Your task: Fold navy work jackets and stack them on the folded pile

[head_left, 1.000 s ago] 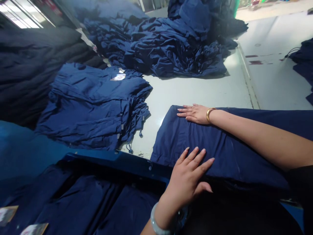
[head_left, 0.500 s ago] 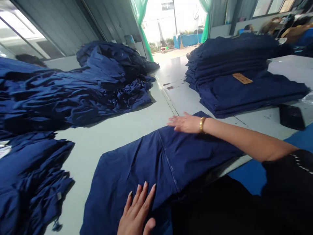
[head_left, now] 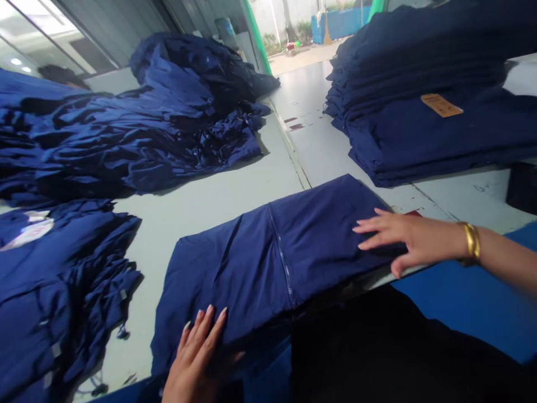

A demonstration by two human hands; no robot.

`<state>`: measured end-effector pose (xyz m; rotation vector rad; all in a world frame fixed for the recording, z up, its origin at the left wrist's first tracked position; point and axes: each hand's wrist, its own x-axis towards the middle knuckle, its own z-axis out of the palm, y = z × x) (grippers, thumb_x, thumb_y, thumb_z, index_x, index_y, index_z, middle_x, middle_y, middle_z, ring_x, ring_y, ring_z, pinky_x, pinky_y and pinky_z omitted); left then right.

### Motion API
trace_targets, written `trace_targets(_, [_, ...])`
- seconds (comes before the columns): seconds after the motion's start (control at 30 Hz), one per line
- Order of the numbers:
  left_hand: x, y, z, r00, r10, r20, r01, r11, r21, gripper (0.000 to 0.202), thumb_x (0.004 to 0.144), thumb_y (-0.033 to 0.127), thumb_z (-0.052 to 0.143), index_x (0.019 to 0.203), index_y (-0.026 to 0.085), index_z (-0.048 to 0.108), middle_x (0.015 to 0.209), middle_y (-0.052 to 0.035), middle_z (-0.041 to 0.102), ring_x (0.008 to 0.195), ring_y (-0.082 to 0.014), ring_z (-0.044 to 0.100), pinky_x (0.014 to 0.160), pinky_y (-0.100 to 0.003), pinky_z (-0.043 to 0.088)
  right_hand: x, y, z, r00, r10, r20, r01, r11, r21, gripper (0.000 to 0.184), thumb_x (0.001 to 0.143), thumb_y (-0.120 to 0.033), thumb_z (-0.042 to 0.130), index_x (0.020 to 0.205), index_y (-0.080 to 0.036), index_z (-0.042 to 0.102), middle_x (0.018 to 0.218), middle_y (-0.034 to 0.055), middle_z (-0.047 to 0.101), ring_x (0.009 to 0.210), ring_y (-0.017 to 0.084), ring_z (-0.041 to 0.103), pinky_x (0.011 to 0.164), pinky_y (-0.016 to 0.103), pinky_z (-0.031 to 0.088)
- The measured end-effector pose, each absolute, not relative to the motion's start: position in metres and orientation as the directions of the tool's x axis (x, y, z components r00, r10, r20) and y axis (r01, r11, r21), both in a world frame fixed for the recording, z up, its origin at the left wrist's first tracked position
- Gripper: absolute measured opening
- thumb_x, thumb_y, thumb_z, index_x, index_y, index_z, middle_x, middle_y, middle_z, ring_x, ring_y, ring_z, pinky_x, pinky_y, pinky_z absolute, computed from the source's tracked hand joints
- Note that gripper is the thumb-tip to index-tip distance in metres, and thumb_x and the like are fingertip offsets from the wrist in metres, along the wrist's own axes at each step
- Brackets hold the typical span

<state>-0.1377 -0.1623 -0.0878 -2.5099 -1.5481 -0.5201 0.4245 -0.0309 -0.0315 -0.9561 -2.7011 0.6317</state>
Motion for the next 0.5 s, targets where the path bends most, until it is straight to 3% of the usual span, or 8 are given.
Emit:
trace_targets(0.1, [-0.147, -0.156, -0.088, 0.411, 0.848, 0.334, 0.876, -0.469, 0.113, 0.070, 0.103, 0.043, 0.063, 0.168, 0.041, 0.039, 0.165, -0.0090, 0.054, 0.147, -0.0363, 0.055, 0.123, -0.062, 0.045, 0.428, -0.059, -0.056, -0.719, 0.695, 0.022, 0.607, 0.643, -0.466, 0.071, 0.090, -0.060, 0.077, 0.156, -0.042, 0.058, 0.168, 0.0064, 0.050, 0.154, 0.037, 0.045, 0.129, 0.069, 0.023])
trace_targets(0.27, [-0.156, -0.140, -0.072, 0.426, 0.868, 0.254, 0.874, -0.468, 0.133, 0.063, 0.098, 0.051, 0.066, 0.159, 0.045, 0.053, 0.161, -0.0022, 0.059, 0.136, -0.0356, 0.066, 0.112, -0.053, 0.058, 0.419, -0.051, -0.070, -0.699, 0.714, 0.044, 0.624, 0.639, -0.451, 0.060, 0.093, -0.049, 0.078, 0.150, -0.039, 0.065, 0.164, 0.0080, 0.054, 0.153, 0.035, 0.048, 0.128, 0.068, 0.026])
trace_targets(0.37, [-0.160, -0.133, -0.062, 0.439, 0.877, 0.194, 0.873, -0.468, 0.137, 0.059, 0.096, 0.051, 0.068, 0.154, 0.046, 0.058, 0.158, 0.0001, 0.061, 0.129, -0.0343, 0.071, 0.103, -0.047, 0.064, 0.418, -0.046, -0.067, -0.706, 0.703, 0.081, 0.628, 0.676, -0.386, 0.057, 0.093, -0.029, 0.077, 0.149, -0.036, 0.065, 0.163, 0.0088, 0.056, 0.152, 0.031, 0.050, 0.126, 0.062, 0.033])
trace_targets(0.5, [-0.161, -0.128, -0.055, 0.458, 0.869, 0.188, 0.863, -0.485, 0.140, 0.058, 0.093, 0.050, 0.071, 0.150, 0.045, 0.063, 0.154, -0.0006, 0.066, 0.124, -0.0331, 0.074, 0.103, -0.045, 0.064, 0.414, -0.046, -0.071, -0.658, 0.736, 0.161, 0.686, 0.673, -0.276, 0.069, 0.088, 0.003, 0.059, 0.150, -0.029, 0.065, 0.158, 0.0096, 0.061, 0.144, 0.023, 0.058, 0.122, 0.050, 0.045])
